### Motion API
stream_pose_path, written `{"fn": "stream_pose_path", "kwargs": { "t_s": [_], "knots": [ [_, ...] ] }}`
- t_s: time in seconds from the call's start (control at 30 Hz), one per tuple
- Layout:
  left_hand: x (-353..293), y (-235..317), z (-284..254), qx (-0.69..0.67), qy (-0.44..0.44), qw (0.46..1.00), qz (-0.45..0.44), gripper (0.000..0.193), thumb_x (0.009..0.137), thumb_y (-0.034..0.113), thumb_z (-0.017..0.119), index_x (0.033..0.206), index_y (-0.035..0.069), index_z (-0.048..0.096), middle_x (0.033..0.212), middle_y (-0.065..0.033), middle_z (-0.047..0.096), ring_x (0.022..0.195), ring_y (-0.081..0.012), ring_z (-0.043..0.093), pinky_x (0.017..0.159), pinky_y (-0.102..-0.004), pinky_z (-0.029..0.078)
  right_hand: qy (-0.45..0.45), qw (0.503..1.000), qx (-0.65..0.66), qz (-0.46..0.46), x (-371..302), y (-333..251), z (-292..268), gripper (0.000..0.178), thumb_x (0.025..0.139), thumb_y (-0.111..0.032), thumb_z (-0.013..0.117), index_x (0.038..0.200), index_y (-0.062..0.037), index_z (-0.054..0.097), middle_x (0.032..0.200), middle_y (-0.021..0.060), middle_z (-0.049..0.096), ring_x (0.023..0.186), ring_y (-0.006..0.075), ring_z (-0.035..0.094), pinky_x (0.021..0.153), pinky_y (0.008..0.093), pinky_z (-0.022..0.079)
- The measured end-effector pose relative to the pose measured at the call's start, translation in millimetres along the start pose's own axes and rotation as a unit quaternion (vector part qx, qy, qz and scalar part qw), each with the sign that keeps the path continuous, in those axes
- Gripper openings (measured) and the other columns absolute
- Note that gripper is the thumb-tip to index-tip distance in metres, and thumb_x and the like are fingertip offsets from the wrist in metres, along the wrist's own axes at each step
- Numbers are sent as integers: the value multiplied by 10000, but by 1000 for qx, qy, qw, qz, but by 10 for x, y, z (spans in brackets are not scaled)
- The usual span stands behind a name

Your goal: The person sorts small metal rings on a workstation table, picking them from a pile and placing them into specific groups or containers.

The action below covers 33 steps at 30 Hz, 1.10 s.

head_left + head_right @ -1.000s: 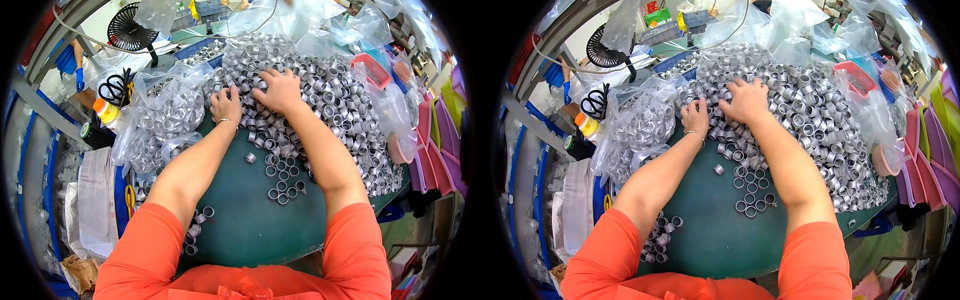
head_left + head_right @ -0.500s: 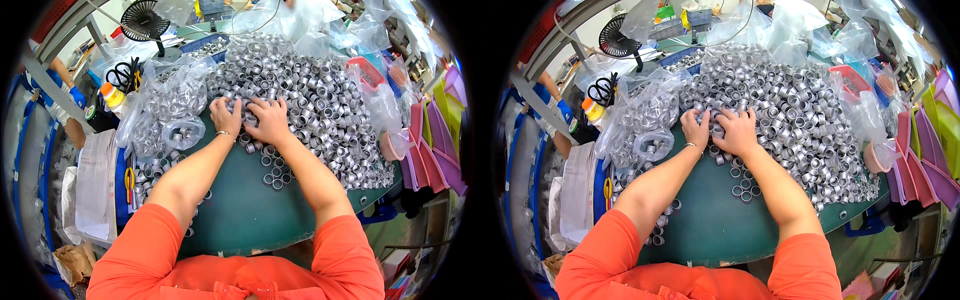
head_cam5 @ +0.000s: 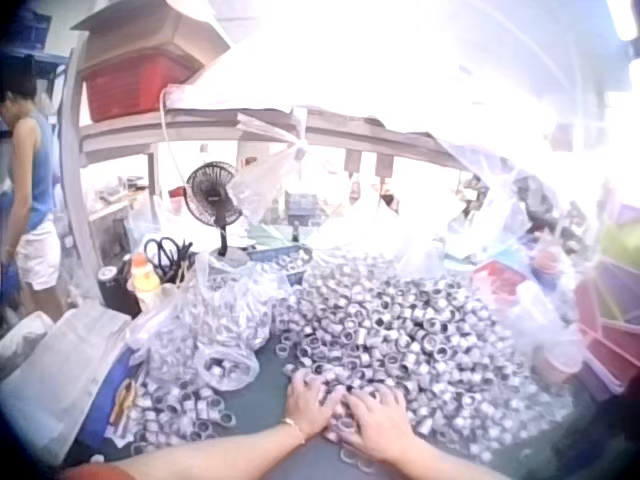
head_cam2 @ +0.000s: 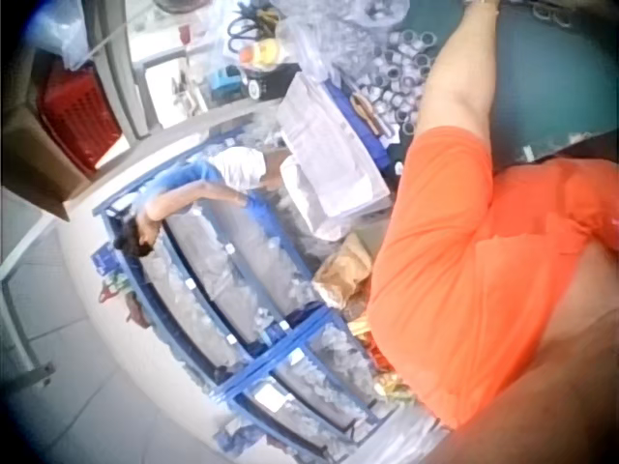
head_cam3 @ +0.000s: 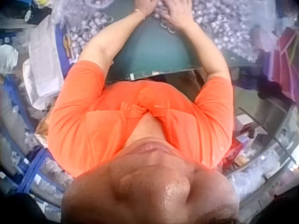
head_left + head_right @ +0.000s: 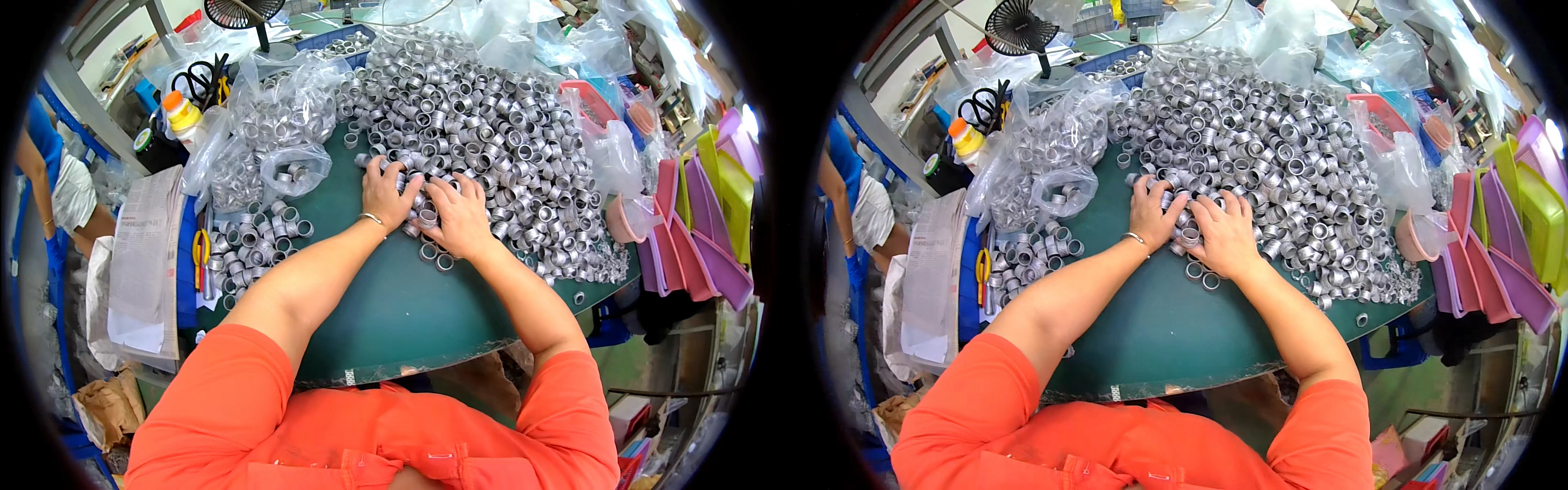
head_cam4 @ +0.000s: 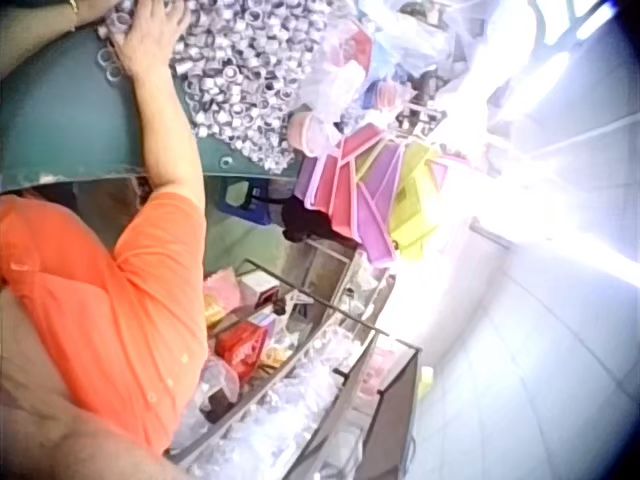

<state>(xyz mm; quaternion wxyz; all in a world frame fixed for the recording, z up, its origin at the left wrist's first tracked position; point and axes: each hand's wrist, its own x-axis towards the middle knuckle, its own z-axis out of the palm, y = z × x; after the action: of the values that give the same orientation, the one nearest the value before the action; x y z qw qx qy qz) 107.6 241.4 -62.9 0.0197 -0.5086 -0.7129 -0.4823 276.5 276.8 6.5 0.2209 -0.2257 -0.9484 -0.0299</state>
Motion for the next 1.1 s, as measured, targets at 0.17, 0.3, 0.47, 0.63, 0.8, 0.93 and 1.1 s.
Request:
{"fn": "stream_pose_path", "kwargs": {
  "t_s": [0.17,0.3,0.47,0.63,0.8,0.93,1.1],
  "knots": [
    [-27,13,-125,16,-25,999,23,411,796,416,677,1077,120,626,1353,-227,353,1200,-432,386,998,-483,346,37,998,-11,42,-91,12,10,637,761,-377,714,1304,-127,493,1354,93,469,1234,399,396,1008,550,281],
    [130,-29,-318,51,58,995,62,424,814,359,664,1150,119,569,1347,-229,365,1194,-430,392,1012,-475,327,38,996,16,80,-196,9,-11,627,763,-316,718,1317,-136,487,1397,104,429,1279,384,357,1039,545,242],
    [336,-332,-199,47,12,995,-85,569,878,418,568,1296,41,480,1312,-226,472,1236,-398,410,1051,-446,310,79,984,114,111,-54,-23,-1,493,793,-220,655,1248,-83,521,1356,148,452,1264,342,381,1045,486,242],
    [227,-506,-253,24,-55,998,-19,619,886,460,529,1298,2,471,1314,-192,500,1264,-405,389,1081,-438,288,158,984,83,12,784,423,-9,196,797,-73,598,990,-64,629,1092,108,616,1025,311,552,874,408,423],
    [225,-394,-285,4,-54,998,9,586,868,410,579,1292,17,482,1283,-205,527,1243,-418,417,1058,-451,322,146,986,-34,-70,1602,943,276,333,748,2,537,1052,-72,654,1082,99,640,1014,295,586,863,402,469],
    [205,-332,-372,25,-61,998,-13,575,872,408,586,1281,15,492,1280,-202,530,1246,-395,430,1050,-441,329,49,997,-62,1,1808,1023,371,260,738,17,587,971,-74,658,1031,108,630,987,318,581,851,400,478],
    [194,-383,-350,10,-47,999,-13,594,847,424,611,1271,24,497,1265,-201,538,1245,-407,420,1043,-458,332,87,992,-45,-84,1773,1236,306,82,747,-93,653,822,-67,632,949,93,616,934,306,585,786,395,485]
  ]
}}
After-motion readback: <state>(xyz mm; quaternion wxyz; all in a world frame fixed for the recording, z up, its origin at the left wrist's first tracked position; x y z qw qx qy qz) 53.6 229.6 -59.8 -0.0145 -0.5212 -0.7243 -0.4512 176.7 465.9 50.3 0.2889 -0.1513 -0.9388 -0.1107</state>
